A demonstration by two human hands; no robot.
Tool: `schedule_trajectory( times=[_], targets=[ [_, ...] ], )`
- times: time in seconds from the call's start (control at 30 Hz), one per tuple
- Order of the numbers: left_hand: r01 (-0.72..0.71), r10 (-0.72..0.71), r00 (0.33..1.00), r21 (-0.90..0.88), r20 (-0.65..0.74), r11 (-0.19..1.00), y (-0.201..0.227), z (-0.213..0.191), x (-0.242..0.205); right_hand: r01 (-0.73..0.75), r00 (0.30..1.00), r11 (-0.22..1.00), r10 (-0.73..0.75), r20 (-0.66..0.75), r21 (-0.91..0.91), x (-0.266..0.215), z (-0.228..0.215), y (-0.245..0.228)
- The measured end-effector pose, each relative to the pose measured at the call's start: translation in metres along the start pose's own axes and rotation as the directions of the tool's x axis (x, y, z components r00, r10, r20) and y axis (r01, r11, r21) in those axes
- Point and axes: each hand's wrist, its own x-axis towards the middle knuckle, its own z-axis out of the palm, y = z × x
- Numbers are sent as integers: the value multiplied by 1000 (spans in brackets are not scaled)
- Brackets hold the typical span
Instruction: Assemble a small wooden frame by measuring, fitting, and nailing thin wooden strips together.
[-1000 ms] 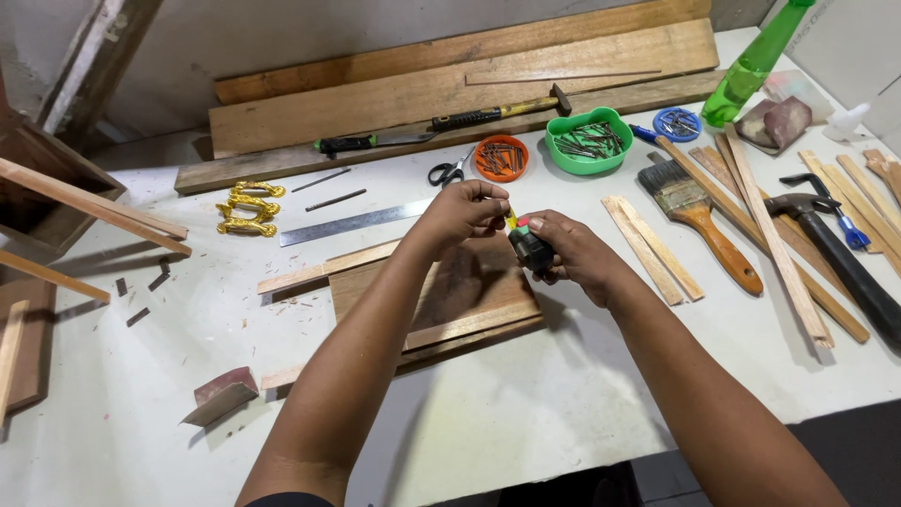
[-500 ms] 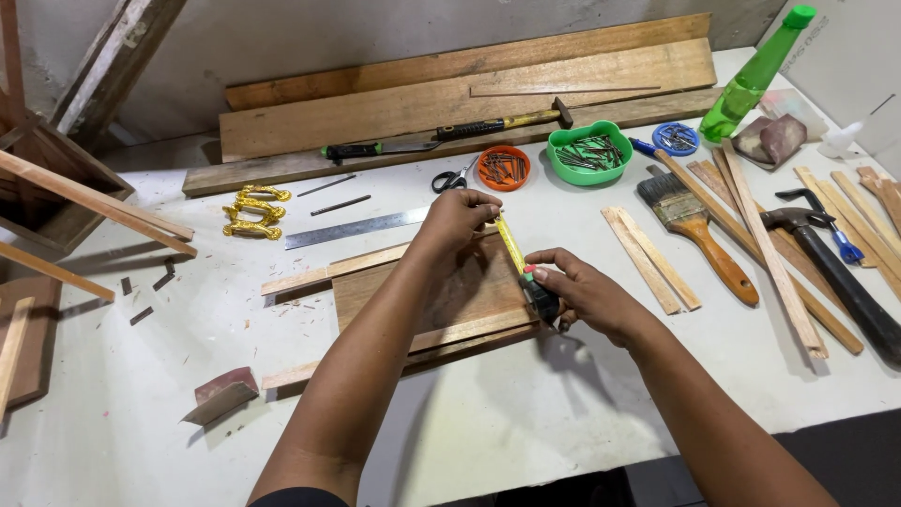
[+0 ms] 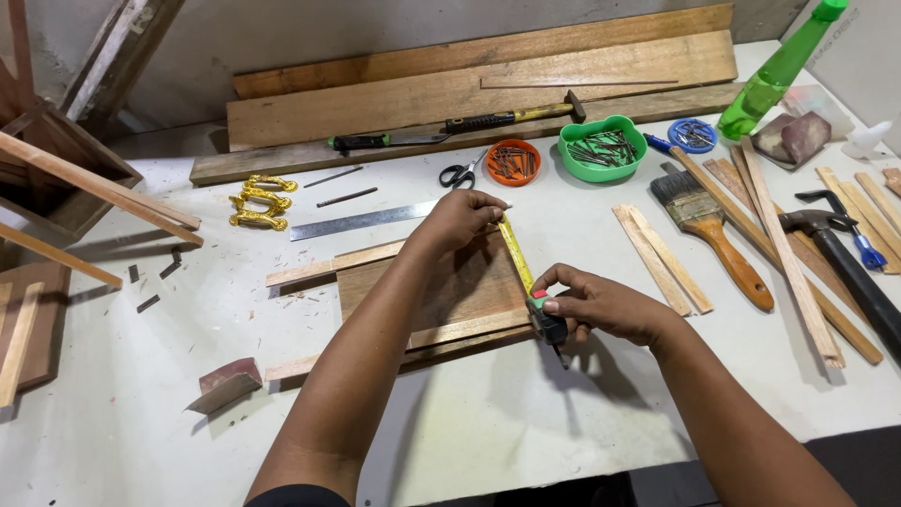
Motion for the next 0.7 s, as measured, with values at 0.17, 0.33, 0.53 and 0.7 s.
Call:
schedule_trajectory(
  times=[0.17, 0.33, 0.53, 0.7],
  targets=[
    [-2, 17, 998, 203, -68, 979, 5, 1, -3, -30, 999, 999, 31, 21, -34, 2, 0, -5],
    [11, 14, 996, 284, -86, 959, 8, 2, -3, -46, 998, 995, 50, 46, -92, 2, -3, -5],
    [23, -1, 997, 286, -77, 958, 14, 2, -5, -63, 997, 997, 65, 30, -54, 1, -2, -5],
    [47, -30, 996, 219, -78, 975, 11, 0, -3, -53, 998, 997, 54, 23, -50, 2, 0, -6]
  ],
)
